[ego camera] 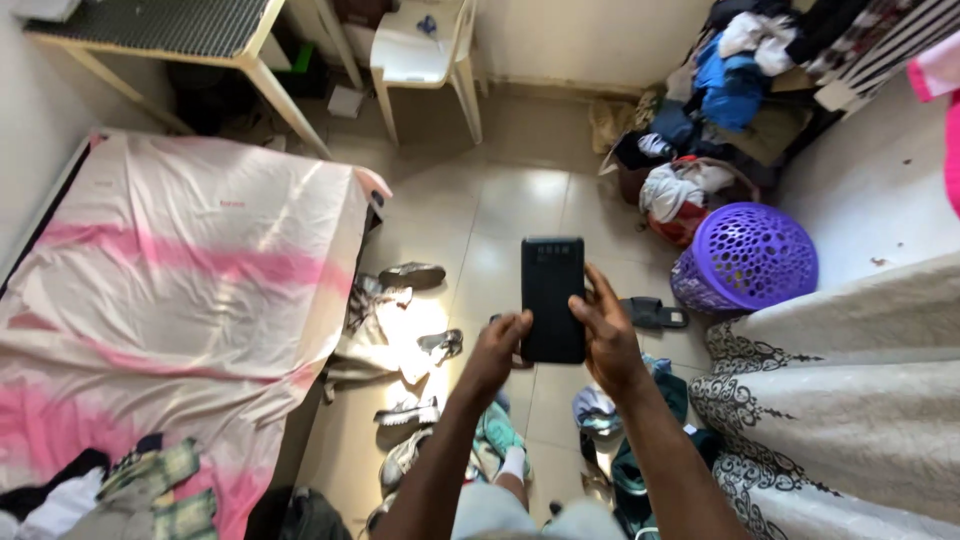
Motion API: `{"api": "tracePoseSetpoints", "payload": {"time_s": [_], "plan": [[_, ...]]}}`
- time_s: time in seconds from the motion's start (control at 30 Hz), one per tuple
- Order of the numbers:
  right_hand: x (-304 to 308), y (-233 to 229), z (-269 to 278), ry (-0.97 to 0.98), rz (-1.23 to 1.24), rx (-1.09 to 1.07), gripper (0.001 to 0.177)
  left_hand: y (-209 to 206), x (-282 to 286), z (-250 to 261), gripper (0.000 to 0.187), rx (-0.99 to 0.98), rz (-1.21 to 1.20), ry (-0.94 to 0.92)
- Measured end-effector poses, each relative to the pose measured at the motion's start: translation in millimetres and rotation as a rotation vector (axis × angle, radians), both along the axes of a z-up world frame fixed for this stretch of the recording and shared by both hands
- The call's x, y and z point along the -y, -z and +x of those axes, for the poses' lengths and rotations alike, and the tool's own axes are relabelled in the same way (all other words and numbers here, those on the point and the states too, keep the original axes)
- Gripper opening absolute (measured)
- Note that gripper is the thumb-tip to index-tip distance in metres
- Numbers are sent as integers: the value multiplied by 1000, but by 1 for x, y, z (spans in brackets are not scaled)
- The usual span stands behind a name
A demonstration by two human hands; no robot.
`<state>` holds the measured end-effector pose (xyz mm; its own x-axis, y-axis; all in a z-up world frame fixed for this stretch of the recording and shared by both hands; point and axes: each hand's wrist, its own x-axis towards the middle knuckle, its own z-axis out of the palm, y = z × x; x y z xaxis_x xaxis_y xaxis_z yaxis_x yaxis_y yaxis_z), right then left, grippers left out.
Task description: Picking up various scattered items around the room and placing a shirt into a laundry basket.
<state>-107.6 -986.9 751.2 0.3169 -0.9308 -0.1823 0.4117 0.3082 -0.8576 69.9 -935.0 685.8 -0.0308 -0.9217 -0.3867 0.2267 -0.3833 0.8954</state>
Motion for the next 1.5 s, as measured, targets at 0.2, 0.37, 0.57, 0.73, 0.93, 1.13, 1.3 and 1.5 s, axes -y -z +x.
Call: {"api": "tracePoseSetpoints", "payload": {"time_s": [0.2,0.37,0.57,0.73,0.93,1.13,1.3,1.5], "plan": [[26,-32,35,-67,-52,-26,81,-58,36,29,51,14,-47,-30],[46,-21,64,-138,-141,49,77,-82,41,64,53,-43,-147,-75],[78,-32,91,-186,-147,39,78,-93,66,87,58,-46,-193,-141],[126,-24,103,-223,-164,93,76,-75,109,99,56,2,-258,-176],[217,-9,110,-226,-200,117,72,-80,198,101,51,71,-245,-212],[327,1,100,-200,-135,93,72,-71,308,89,45,83,-223,-229],[415,-18,87,-216,-127,51,68,-88,397,79,41,85,-149,-213],[475,-7,75,-235,-115,54,72,-80,452,70,39,9,-123,-234]]}}
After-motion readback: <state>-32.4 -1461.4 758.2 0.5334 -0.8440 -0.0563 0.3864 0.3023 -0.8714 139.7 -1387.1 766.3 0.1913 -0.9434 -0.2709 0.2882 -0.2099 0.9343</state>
